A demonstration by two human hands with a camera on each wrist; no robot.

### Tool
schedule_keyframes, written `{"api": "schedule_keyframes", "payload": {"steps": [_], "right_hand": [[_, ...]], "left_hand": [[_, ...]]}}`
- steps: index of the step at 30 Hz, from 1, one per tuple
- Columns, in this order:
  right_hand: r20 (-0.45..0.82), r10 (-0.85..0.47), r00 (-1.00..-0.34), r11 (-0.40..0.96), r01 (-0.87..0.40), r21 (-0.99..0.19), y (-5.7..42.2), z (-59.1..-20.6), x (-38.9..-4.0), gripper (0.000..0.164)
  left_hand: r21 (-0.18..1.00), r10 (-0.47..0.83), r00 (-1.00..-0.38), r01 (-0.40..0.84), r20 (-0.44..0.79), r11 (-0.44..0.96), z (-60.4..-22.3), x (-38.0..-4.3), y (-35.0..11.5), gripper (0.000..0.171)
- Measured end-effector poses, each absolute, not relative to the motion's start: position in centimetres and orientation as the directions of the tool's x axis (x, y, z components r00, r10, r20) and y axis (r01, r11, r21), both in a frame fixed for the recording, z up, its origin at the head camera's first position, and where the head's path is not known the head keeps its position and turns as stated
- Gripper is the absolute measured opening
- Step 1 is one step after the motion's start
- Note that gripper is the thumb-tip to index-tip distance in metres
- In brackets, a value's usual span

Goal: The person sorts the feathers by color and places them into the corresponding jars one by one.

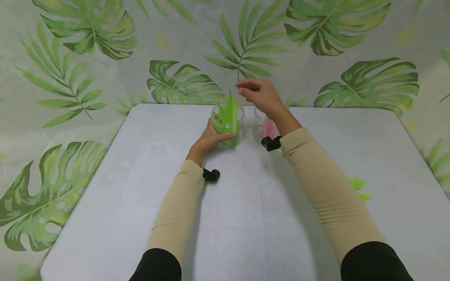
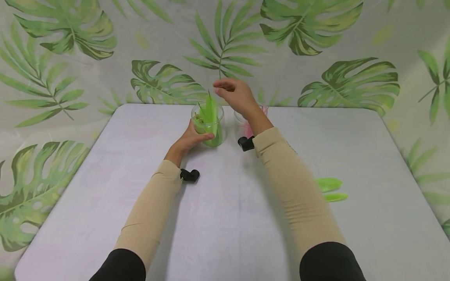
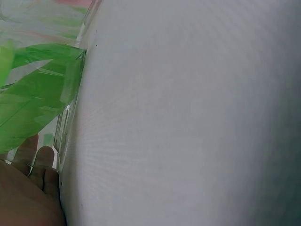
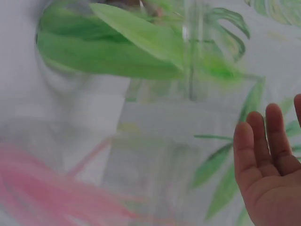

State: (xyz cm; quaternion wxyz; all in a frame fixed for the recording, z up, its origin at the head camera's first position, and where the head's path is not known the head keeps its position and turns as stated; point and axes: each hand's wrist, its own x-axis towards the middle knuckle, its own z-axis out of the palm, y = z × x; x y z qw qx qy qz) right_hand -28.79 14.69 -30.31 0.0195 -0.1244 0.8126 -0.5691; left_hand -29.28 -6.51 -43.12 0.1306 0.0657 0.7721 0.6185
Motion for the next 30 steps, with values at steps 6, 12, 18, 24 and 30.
{"api": "schedule_keyframes", "payload": {"steps": [6,12,18,24,30], "right_hand": [[0.143,-0.279,-0.949,0.402,-0.251,-0.881,18.0,-29.0,-26.7,0.036],[0.175,-0.322,-0.93,0.465,-0.317,-0.827,22.6,-28.4,-23.0,0.033],[0.113,-0.335,-0.935,0.619,-0.309,-0.722,27.8,-29.8,-19.0,0.027],[0.008,-0.393,-0.919,0.751,-0.326,-0.574,32.0,-32.1,-16.3,0.023],[-0.007,-0.411,-0.912,0.748,-0.333,-0.575,33.8,-34.3,-14.4,0.023]], "left_hand": [[0.971,0.271,-0.955,-0.059,-0.124,0.233,-43.0,-29.2,-6.3,0.107],[0.97,0.272,-0.953,-0.07,-0.134,0.233,-42.6,-29.2,-6.2,0.107],[0.971,0.276,-0.953,-0.064,-0.128,0.229,-42.3,-29.0,-6.1,0.106],[0.97,0.272,-0.953,-0.072,-0.136,0.231,-42.5,-29.0,-6.1,0.107],[0.971,0.266,-0.955,-0.067,-0.129,0.231,-42.8,-29.0,-6.2,0.105]]}}
